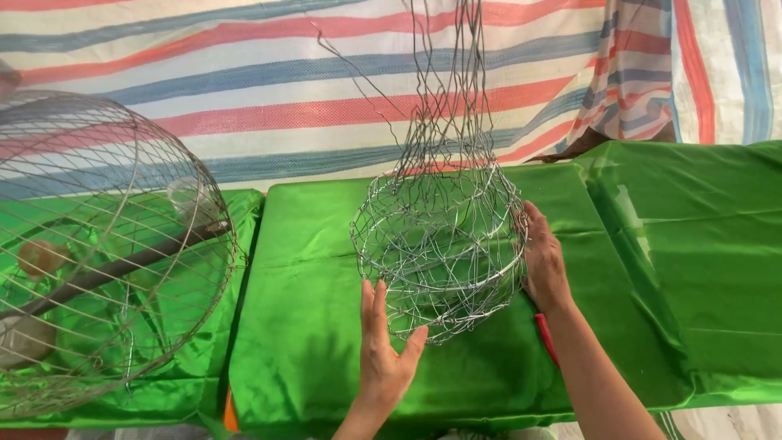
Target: Using wire cutters to trim and shape a wire mesh structure into a birdcage.
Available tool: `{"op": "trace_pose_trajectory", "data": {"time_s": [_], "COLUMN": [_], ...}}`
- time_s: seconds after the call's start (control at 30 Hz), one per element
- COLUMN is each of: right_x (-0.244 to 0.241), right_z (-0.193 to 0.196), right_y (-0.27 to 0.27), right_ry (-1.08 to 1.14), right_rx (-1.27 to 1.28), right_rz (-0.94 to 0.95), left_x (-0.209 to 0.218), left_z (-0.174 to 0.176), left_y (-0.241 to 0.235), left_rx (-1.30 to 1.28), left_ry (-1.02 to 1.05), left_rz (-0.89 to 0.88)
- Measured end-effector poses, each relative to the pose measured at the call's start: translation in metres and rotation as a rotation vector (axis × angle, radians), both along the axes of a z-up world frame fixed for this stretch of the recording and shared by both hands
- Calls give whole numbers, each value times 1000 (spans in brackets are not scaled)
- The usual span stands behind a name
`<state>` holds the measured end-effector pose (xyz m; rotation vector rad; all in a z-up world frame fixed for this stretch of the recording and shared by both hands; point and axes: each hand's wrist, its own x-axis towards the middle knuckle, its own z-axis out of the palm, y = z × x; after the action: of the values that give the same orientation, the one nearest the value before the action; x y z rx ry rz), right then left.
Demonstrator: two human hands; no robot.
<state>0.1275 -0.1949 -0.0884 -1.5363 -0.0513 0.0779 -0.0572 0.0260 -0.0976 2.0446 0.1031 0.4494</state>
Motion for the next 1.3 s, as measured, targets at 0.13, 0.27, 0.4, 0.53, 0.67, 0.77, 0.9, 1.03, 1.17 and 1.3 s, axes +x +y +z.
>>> {"op": "trace_pose_trajectory", "data": {"time_s": [0.13, 0.27, 0.4, 0.53, 0.67, 0.77, 0.9, 1.03, 1.17, 1.3], "right_x": [-34, -65, -93, -111, -110, -107, -107, -106, -109, -110], "right_z": [3, -35, -75, -93, -99, -106, -104, -104, -98, -94], "right_y": [-24, -65, -103, -109, -105, -101, -94, -95, -92, -91], "right_ry": [-33, -123, -110, -133, -46, -63, -26, -2, 38, 41], "right_rx": [-211, -644, -1066, -1214, -1311, -1359, -1371, -1425, -1409, -1401], "right_rz": [-55, -105, -85, -62, -21, 20, 12, 35, 15, 12], "left_x": [0, 1, 3, 7, 11, 19, 44, 59, 63, 65], "left_z": [-6, -8, -3, 14, 21, 37, 61, 67, 68, 72], "left_y": [8, 18, 27, 28, 24, 24, 32, 36, 37, 41], "left_rx": [-22, 8, 52, 60, 70, 123, 219, 367, 372, 394], "left_ry": [4, -56, -171, -212, -281, -408, -572, -458, -447, -490], "left_rz": [30, 75, 130, 143, 111, 101, 90, 78, 41, 62]}}
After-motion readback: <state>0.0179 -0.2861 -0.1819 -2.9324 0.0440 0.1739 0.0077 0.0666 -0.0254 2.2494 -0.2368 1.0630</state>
